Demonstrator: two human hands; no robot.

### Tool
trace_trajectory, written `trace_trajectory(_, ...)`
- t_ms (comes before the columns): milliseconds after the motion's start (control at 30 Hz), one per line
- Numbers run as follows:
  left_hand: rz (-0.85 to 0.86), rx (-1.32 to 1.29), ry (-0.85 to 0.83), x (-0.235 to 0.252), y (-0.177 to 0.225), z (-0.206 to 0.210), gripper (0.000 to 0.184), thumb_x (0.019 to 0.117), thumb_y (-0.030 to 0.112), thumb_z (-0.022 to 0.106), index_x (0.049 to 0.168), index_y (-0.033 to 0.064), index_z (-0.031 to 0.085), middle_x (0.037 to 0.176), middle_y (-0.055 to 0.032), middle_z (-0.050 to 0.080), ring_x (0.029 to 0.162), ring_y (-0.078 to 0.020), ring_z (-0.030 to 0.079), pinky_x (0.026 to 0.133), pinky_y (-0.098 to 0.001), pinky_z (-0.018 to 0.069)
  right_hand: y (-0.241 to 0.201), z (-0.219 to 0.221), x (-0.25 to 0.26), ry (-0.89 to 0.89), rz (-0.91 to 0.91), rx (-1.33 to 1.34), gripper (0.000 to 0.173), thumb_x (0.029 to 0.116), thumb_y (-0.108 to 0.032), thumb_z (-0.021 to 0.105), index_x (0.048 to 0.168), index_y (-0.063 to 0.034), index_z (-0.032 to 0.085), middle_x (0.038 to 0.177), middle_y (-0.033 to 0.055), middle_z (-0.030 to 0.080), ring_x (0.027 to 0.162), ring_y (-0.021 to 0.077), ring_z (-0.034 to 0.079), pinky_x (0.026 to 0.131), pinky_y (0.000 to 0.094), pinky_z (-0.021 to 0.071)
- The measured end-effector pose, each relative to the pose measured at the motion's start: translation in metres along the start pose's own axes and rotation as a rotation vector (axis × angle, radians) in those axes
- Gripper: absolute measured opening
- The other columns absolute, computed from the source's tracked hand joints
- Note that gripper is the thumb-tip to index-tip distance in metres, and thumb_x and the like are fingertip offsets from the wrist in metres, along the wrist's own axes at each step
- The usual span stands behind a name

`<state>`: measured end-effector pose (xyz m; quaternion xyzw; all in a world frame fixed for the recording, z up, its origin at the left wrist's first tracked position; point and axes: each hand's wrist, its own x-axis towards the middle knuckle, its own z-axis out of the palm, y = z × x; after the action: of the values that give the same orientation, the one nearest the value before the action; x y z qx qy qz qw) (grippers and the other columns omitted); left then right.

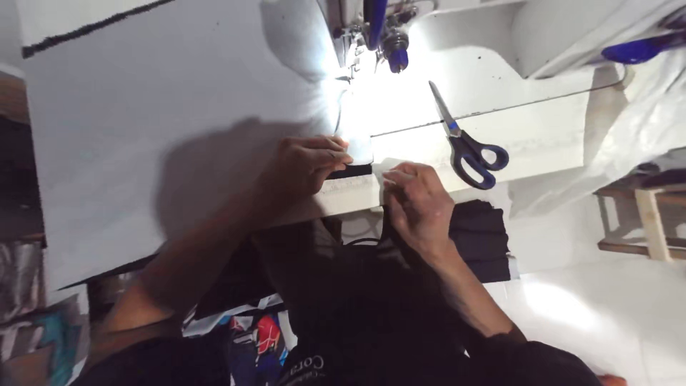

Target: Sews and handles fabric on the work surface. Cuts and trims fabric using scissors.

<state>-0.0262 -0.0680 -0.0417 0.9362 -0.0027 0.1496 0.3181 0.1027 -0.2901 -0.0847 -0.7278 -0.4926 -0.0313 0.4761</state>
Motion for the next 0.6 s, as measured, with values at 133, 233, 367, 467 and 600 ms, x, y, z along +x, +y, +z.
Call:
trace_trajectory(133,0.005,0.074,-0.018,0.003,0.010,-0.006,0.020,0.1014,0.009,0.059,0.106,0.0025,0.077,0.114,-0.0127,0.074,0.114,-0.0189,0.070,0.102,-0.0305,0.0550,-0.016,0.011,-0.007,-0.103,-0.047,-0.154,0.025,0.1014,-0.026,0.061,0.121,-0.0195,0.075,0.116,0.0132,0.070,0.111,0.0315,0.063,0.094,0.0490,0.0479)
trace_trajectory(233,0.185,0.238,-0.009,0.000,0.008,-0.007,0.019,0.1010,0.005,0.056,0.104,0.0017,0.074,0.106,-0.0165,0.073,0.118,-0.0316,0.066,0.110,-0.0455,0.0468,-0.024,0.018,-0.007,-0.201,0.003,-0.324,0.036,0.1056,-0.047,0.051,0.128,-0.0276,0.072,0.132,0.0149,0.063,0.117,0.0360,0.057,0.096,0.0527,0.0440)
trace_trajectory(367,0.300,0.346,-0.039,-0.001,0.003,-0.009,0.018,0.1034,0.006,0.056,0.102,0.0017,0.073,0.116,-0.0150,0.072,0.126,-0.0342,0.062,0.118,-0.0546,0.0367,-0.025,0.018,-0.004,-0.227,0.025,-0.347,0.038,0.1055,-0.050,0.049,0.126,-0.0279,0.073,0.133,0.0152,0.062,0.117,0.0357,0.056,0.096,0.0513,0.0433)
trace_trajectory(467,0.326,0.364,-0.097,-0.001,0.000,-0.004,0.022,0.1044,0.006,0.051,0.104,0.0018,0.073,0.126,-0.0148,0.071,0.133,-0.0348,0.058,0.119,-0.0548,0.0354,-0.024,0.018,-0.004,-0.219,0.021,-0.338,0.037,0.1051,-0.050,0.050,0.123,-0.0273,0.074,0.130,0.0147,0.063,0.118,0.0355,0.055,0.095,0.0510,0.0427)
trace_trajectory(600,0.376,0.328,-0.123,-0.002,-0.010,0.005,0.020,0.1033,0.002,0.050,0.105,0.0003,0.071,0.126,-0.0164,0.071,0.130,-0.0337,0.061,0.118,-0.0514,0.0384,-0.023,0.018,-0.005,-0.201,0.020,-0.313,0.036,0.1047,-0.048,0.053,0.120,-0.0242,0.075,0.126,0.0141,0.064,0.119,0.0352,0.055,0.097,0.0508,0.0422)
